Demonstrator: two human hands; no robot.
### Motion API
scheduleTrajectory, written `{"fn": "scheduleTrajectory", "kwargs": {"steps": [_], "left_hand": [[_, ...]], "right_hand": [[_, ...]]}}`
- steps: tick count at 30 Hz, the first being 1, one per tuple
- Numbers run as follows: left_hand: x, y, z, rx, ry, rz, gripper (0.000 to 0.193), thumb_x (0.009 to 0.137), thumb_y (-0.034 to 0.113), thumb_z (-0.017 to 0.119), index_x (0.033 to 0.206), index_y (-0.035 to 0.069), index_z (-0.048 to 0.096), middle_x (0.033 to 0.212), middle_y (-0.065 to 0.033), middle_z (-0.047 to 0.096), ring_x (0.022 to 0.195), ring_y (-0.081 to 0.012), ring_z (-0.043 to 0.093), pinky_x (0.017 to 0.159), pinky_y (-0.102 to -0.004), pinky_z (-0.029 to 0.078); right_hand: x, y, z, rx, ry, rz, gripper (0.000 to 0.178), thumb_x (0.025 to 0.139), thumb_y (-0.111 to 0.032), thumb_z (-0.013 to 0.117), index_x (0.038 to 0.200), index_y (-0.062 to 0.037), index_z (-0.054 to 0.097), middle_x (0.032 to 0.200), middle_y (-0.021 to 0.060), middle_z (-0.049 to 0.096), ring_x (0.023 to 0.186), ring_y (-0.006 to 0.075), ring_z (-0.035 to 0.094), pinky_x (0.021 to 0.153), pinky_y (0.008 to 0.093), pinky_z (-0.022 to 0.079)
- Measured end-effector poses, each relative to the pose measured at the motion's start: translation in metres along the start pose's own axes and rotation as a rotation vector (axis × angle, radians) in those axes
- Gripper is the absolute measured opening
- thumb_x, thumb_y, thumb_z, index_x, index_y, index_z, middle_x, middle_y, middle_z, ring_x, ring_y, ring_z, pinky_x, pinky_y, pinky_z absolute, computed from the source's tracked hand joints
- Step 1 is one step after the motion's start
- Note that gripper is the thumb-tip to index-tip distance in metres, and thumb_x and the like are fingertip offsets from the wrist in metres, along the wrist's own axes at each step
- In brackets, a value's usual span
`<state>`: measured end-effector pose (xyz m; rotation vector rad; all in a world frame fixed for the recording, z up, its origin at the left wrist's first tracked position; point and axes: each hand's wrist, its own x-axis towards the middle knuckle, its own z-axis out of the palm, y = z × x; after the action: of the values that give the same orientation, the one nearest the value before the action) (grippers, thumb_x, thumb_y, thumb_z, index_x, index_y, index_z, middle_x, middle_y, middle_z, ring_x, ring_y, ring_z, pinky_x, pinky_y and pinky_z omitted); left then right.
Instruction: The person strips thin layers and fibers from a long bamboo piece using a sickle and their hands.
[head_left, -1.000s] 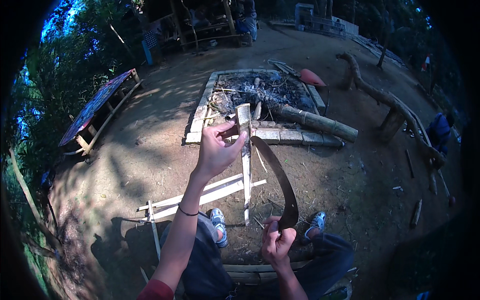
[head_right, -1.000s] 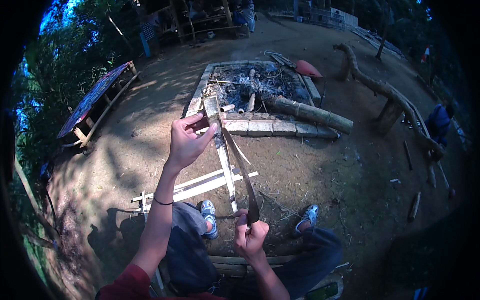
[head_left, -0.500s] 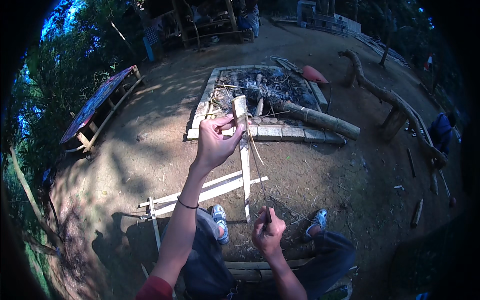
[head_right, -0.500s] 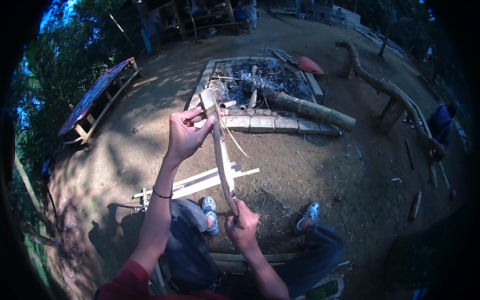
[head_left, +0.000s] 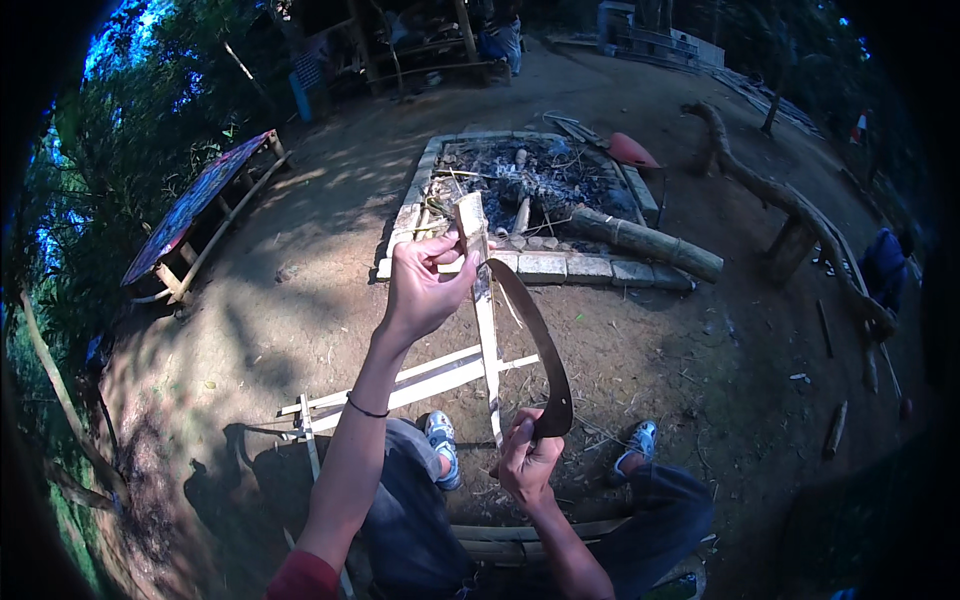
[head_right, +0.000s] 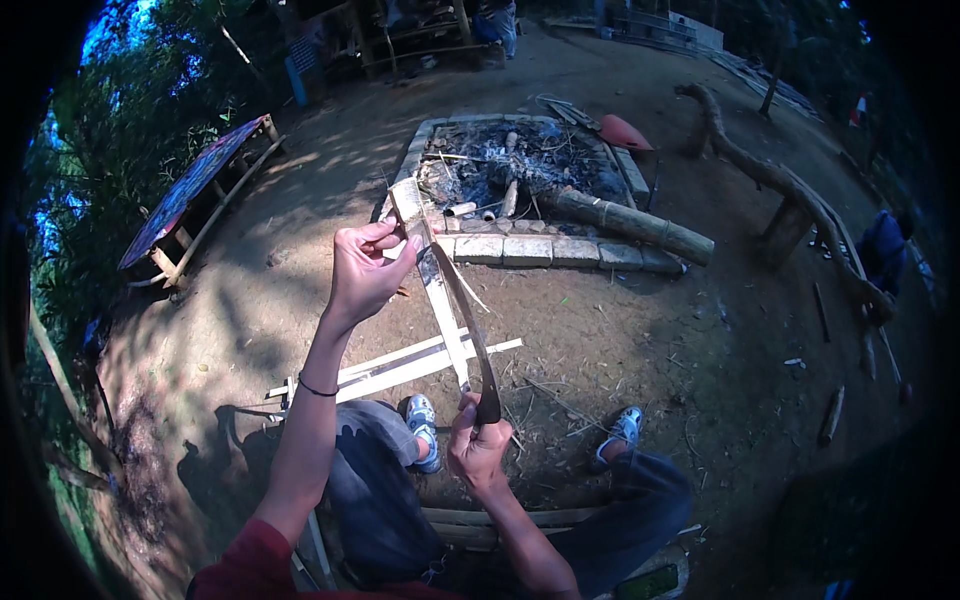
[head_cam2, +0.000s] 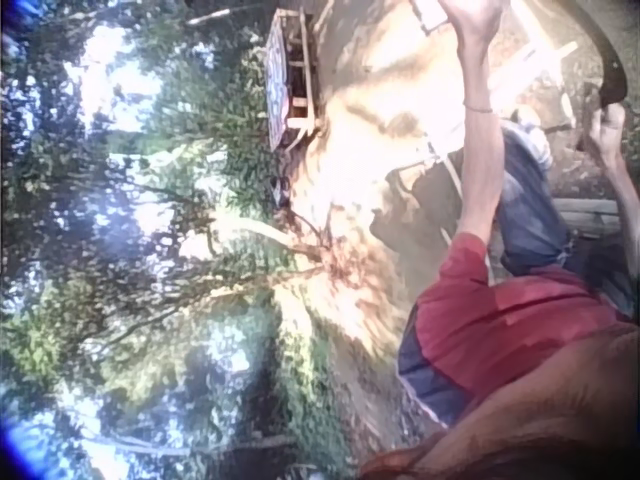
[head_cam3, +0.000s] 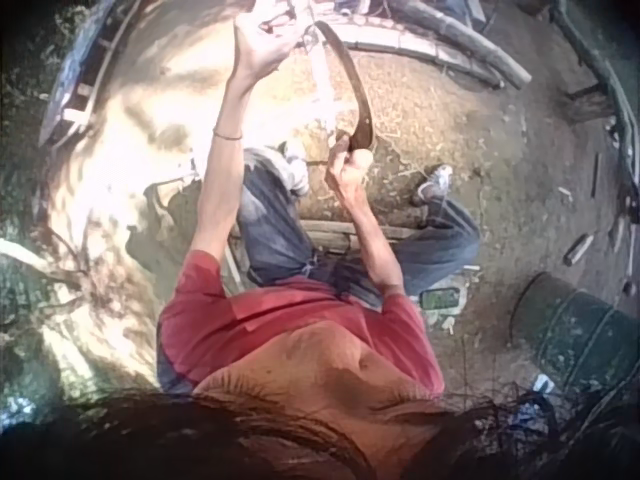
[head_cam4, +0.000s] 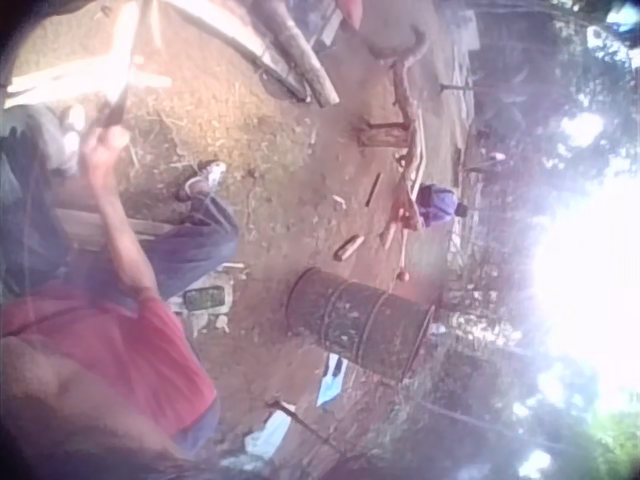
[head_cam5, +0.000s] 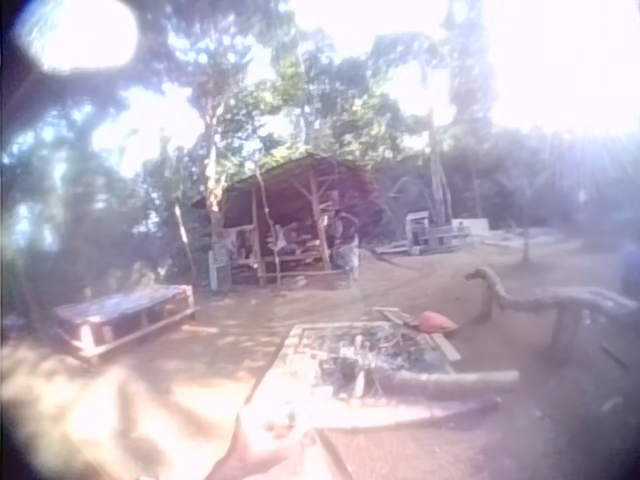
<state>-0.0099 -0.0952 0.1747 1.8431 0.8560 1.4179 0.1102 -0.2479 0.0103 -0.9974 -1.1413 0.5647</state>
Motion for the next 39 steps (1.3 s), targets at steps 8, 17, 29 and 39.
{"fn": "scheduleTrajectory", "kwargs": {"steps": [8,17,29,39], "left_hand": [[-0.003,-0.014,-0.009,0.072,0.021,0.055,0.025,0.084,-0.007,0.064,0.108,-0.012,0.066,0.07,0.0088,0.045,0.066,0.001,0.038,0.061,-0.0135,0.034],[-0.004,-0.02,-0.012,0.079,0.062,0.049,0.021,0.084,-0.008,0.064,0.104,-0.013,0.066,0.069,0.0085,0.047,0.066,0.0014,0.04,0.059,-0.0138,0.035],[-0.001,-0.027,-0.003,0.117,0.086,0.086,0.021,0.085,-0.009,0.063,0.105,-0.014,0.064,0.071,0.0074,0.051,0.066,0.0015,0.046,0.058,-0.0126,0.041],[-0.004,-0.022,-0.006,0.105,0.144,0.076,0.004,0.082,-0.009,0.066,0.084,-0.009,0.062,0.065,0.0091,0.045,0.062,0.0023,0.037,0.054,-0.0139,0.032]], "right_hand": [[0.006,0.014,0.001,0.034,-0.062,0.002,0.009,0.093,-0.005,0.047,0.088,0.0002,0.054,0.06,0.009,0.052,0.046,0.0169,0.055,0.044,0.0291,0.04],[0.016,0.022,-0.006,-0.134,-0.116,-0.224,0.01,0.093,-0.003,0.049,0.096,0.0026,0.056,0.061,0.0128,0.056,0.045,0.0196,0.058,0.046,0.03,0.043],[0.018,0.031,-0.01,-0.287,-0.186,-0.235,0.026,0.072,0.002,0.058,0.098,0.0005,0.058,0.061,0.014,0.056,0.054,0.0329,0.062,0.051,0.0383,0.049],[0.003,0.009,0.016,0.475,-0.014,0.318,0.026,0.101,-0.015,0.042,0.078,-0.003,0.045,0.06,-0.0007,0.047,0.044,0.005,0.044,0.04,0.0229,0.031]]}}
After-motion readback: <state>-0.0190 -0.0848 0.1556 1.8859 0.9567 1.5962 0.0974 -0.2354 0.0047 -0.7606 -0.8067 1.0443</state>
